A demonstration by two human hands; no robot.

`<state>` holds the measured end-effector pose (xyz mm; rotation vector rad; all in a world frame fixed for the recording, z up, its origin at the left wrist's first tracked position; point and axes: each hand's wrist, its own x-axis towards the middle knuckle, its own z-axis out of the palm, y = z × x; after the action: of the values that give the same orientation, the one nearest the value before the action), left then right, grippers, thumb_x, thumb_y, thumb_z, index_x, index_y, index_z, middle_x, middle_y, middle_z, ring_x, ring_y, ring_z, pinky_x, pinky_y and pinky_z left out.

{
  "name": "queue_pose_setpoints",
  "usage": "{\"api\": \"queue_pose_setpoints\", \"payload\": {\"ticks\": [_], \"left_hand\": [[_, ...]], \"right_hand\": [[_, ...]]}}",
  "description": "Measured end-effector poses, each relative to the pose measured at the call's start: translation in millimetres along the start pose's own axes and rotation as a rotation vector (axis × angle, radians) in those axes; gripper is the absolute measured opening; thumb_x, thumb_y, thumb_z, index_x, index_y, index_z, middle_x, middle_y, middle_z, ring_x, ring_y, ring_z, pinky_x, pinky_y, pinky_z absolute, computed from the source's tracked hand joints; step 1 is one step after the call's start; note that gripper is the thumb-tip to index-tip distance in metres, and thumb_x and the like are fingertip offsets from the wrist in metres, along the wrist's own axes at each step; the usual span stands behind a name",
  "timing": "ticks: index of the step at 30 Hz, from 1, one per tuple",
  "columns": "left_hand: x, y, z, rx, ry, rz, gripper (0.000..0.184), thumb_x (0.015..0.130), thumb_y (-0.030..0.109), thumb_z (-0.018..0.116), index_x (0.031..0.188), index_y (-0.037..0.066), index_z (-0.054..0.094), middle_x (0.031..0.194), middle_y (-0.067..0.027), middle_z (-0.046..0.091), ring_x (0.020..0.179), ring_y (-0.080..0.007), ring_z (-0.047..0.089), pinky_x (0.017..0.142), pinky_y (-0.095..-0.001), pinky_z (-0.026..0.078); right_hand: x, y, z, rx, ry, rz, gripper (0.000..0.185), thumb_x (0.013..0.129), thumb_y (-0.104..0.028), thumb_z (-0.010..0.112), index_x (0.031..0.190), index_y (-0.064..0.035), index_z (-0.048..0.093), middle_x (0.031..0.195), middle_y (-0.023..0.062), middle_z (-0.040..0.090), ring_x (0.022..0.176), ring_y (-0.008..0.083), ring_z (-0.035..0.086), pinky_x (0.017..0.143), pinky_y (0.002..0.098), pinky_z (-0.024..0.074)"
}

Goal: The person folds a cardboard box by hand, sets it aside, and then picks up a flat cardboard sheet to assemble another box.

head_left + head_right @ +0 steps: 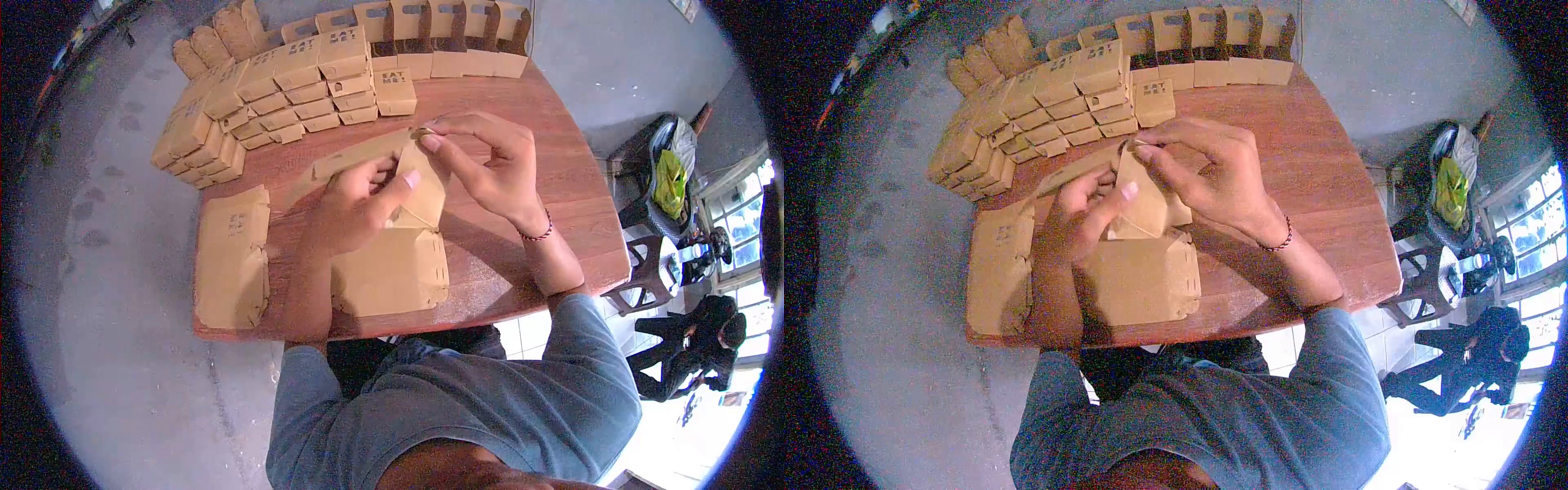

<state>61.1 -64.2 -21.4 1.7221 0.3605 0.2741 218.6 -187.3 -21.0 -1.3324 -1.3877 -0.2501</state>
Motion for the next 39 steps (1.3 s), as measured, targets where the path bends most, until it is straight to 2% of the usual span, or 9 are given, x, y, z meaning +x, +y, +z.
{"api": "queue_pose_setpoints", "payload": {"ticks": [4,6,9,19,21,22,33,37,39], "left_hand": [[6,-1,2,-0.046,0.113,0.164,0.032,0.096,0.024,0.06,0.117,0.0,0.058,0.099,-0.0067,0.064,0.085,-0.0119,0.059,0.077,-0.0274,0.049],[6,-3,3,-0.037,0.232,0.244,0.029,0.096,0.019,0.058,0.119,0.0,0.056,0.099,-0.0047,0.063,0.083,-0.0106,0.057,0.077,-0.0266,0.048],[7,-2,4,-0.054,0.258,0.291,0.027,0.097,0.017,0.056,0.118,0.0,0.056,0.096,-0.0033,0.061,0.083,-0.0098,0.055,0.077,-0.026,0.047],[3,0,5,-0.112,0.242,0.238,0.021,0.098,0.017,0.053,0.108,-0.001,0.056,0.093,-0.0025,0.059,0.083,-0.0088,0.054,0.076,-0.0249,0.045],[4,-4,3,-0.093,0.196,0.216,0.02,0.097,0.017,0.053,0.104,-0.001,0.057,0.093,-0.0036,0.061,0.083,-0.0092,0.055,0.075,-0.0259,0.045],[4,-4,4,-0.095,0.195,0.21,0.02,0.097,0.017,0.053,0.104,-0.001,0.057,0.093,-0.0036,0.061,0.083,-0.0092,0.055,0.075,-0.0259,0.045],[5,-8,8,-0.025,0.206,0.224,0.021,0.096,0.02,0.054,0.1,0.0,0.057,0.085,-0.005,0.06,0.078,-0.0125,0.056,0.073,-0.0295,0.046],[4,-6,8,0.004,0.175,0.228,0.021,0.096,0.021,0.054,0.1,0.001,0.057,0.086,-0.0047,0.059,0.079,-0.0124,0.055,0.074,-0.0292,0.045],[7,-13,8,-0.126,0.135,0.193,0.021,0.096,0.021,0.055,0.101,0.001,0.056,0.089,-0.0052,0.059,0.082,-0.012,0.055,0.076,-0.029,0.045]], "right_hand": [[2,2,-1,0.002,0.006,-0.098,0.013,0.081,-0.005,0.073,0.094,-0.0028,0.073,0.088,0.0125,0.072,0.081,0.0224,0.07,0.071,0.0312,0.0553],[1,3,1,-0.055,0.008,-0.225,0.015,0.079,-0.004,0.074,0.093,-0.0036,0.074,0.091,0.0115,0.07,0.08,0.0227,0.069,0.069,0.0316,0.0554],[-2,0,3,-0.068,-0.013,-0.208,0.016,0.074,-0.001,0.078,0.089,-0.0016,0.073,0.088,0.0099,0.068,0.08,0.0199,0.068,0.068,0.0296,0.0553],[1,-2,-4,-0.084,-0.121,-0.248,0.015,0.073,-0.002,0.078,0.088,-0.0034,0.074,0.084,0.0095,0.066,0.077,0.02,0.067,0.065,0.03,0.0542],[1,-1,-9,-0.059,-0.215,-0.22,0.014,0.077,-0.008,0.075,0.091,-0.0034,0.073,0.093,0.0118,0.067,0.082,0.0272,0.067,0.07,0.0351,0.0556],[1,-1,-11,-0.057,-0.217,-0.214,0.014,0.077,-0.008,0.075,0.091,-0.0034,0.073,0.093,0.0118,0.067,0.082,0.0272,0.067,0.07,0.0351,0.0556],[1,5,-18,-0.063,-0.308,-0.227,0.014,0.079,-0.01,0.073,0.075,-0.0009,0.063,0.08,0.013,0.06,0.068,0.0302,0.061,0.057,0.0384,0.0488],[0,9,-15,-0.014,-0.274,-0.275,0.015,0.079,-0.011,0.073,0.074,-0.0013,0.063,0.076,0.0129,0.057,0.064,0.0297,0.059,0.055,0.0398,0.0465],[0,10,-20,-0.027,-0.333,-0.258,0.011,0.08,-0.011,0.072,0.078,-0.0026,0.067,0.074,0.0128,0.056,0.063,0.0295,0.058,0.054,0.0404,0.0455]]}}
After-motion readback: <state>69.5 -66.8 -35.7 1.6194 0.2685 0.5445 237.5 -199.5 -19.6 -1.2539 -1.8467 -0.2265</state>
